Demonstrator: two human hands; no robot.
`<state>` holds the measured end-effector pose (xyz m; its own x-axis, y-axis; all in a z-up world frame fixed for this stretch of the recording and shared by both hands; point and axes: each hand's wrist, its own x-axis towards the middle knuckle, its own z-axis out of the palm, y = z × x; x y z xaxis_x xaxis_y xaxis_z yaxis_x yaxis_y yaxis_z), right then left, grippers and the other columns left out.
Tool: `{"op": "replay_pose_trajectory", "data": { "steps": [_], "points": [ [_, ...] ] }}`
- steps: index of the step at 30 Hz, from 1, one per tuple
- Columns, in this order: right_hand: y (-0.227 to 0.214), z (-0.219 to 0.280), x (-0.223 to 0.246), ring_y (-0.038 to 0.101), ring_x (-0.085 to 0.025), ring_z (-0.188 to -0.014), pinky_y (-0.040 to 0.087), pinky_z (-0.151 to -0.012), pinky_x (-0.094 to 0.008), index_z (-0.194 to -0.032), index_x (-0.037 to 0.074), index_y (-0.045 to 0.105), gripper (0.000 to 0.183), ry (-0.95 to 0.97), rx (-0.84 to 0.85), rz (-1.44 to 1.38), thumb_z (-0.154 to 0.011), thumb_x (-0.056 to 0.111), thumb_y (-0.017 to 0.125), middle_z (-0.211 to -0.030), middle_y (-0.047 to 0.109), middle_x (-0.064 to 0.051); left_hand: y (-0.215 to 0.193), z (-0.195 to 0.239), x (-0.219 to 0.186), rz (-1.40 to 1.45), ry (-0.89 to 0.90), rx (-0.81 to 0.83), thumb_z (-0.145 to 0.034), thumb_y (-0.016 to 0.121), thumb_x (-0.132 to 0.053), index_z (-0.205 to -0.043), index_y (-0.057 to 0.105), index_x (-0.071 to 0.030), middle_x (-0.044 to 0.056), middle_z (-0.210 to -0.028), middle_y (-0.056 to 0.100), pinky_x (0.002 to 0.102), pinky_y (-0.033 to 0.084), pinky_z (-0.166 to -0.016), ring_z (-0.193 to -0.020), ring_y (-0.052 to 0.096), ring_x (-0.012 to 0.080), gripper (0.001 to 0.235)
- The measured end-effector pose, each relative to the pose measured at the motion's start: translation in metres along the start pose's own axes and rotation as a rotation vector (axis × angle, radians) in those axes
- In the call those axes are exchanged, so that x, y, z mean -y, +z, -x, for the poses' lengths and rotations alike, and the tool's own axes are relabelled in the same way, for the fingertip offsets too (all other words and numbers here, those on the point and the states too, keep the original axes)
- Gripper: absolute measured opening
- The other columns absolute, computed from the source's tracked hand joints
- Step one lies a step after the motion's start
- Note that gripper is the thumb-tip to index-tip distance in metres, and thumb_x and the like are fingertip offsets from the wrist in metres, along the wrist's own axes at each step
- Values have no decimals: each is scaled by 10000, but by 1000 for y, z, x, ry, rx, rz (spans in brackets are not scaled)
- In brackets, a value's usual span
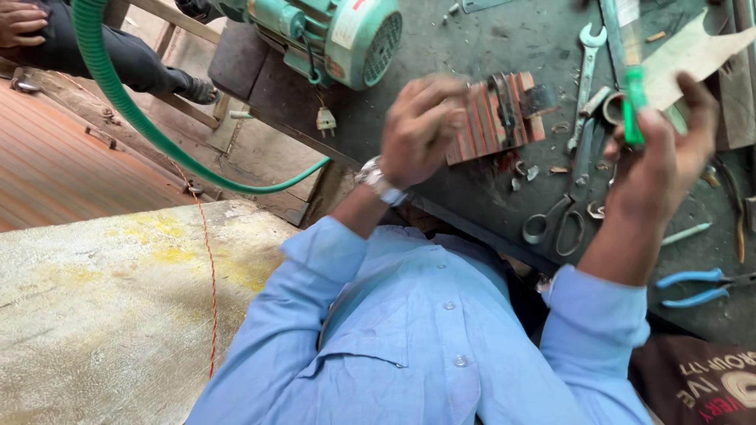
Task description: The person works on a green electric motor placed on a metal workbench. They use a screwdriver to loosen screws on the motor's terminal box and later use pliers to strip and adjust copper windings on a separate stator component. The person handles the motor, a stator, a screwdriver, and pliers throughout the clip.
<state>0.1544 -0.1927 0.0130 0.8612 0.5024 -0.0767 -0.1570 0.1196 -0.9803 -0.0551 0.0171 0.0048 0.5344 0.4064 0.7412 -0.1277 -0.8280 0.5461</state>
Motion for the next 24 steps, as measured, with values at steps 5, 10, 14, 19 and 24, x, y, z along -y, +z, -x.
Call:
{"op": "replay_pose_trajectory", "data": {
  "steps": [5, 10, 14, 19, 24],
  "points": [
    [62, 66, 24, 668, -255, -909, 639, -852, -424, -1660, 155, 248, 789, -189, 341, -183, -1024, 12, 692, -1035, 627, -152, -56, 36, 26, -113, -301, -55, -951, 799, -31, -777, 551, -61, 59, -728, 565, 315, 423, -528, -577, 555, 183, 304],
    [143, 110, 20, 562, -169, -549, 509, -564, -343, -1448, 75, 379, 456, -47, 210, -398, -1052, 6, 593, -705, 544, -84, -109, 45, 70, -5, -510, -210, -891, 746, 0, -1060, 617, -9, 92, -989, 617, 260, 517, -629, -698, 630, 112, 212],
    [206, 111, -22, 499, -101, -549, 423, -485, -269, -1288, 74, 556, 215, -82, 404, 145, -1073, 74, 576, -727, 531, -44, -141, 52, 105, -4, -548, -128, -932, 740, -9, -1137, 618, -11, 93, -1022, 657, 272, 556, -800, -893, 650, 139, 238],
    [262, 143, -85, 489, -115, -671, 422, -601, -289, -1197, 14, 616, 205, 22, 389, 544, -1056, 164, 625, -725, 515, -50, -165, 64, 129, 755, -919, 68, -1047, 619, -145, -1182, 650, -9, 67, -1036, 745, 262, 592, -812, -938, 719, 89, 194],
    [282, 191, -104, 612, -105, -652, 498, -613, -280, -1341, -3, 596, 400, 92, 304, 670, -1001, 202, 641, -737, 638, -64, -172, 72, 136, 1010, -991, 300, -1084, 560, -196, -1248, 645, 14, 100, -1033, 740, 242, 563, -713, -813, 685, 90, 279]
  ]
}}
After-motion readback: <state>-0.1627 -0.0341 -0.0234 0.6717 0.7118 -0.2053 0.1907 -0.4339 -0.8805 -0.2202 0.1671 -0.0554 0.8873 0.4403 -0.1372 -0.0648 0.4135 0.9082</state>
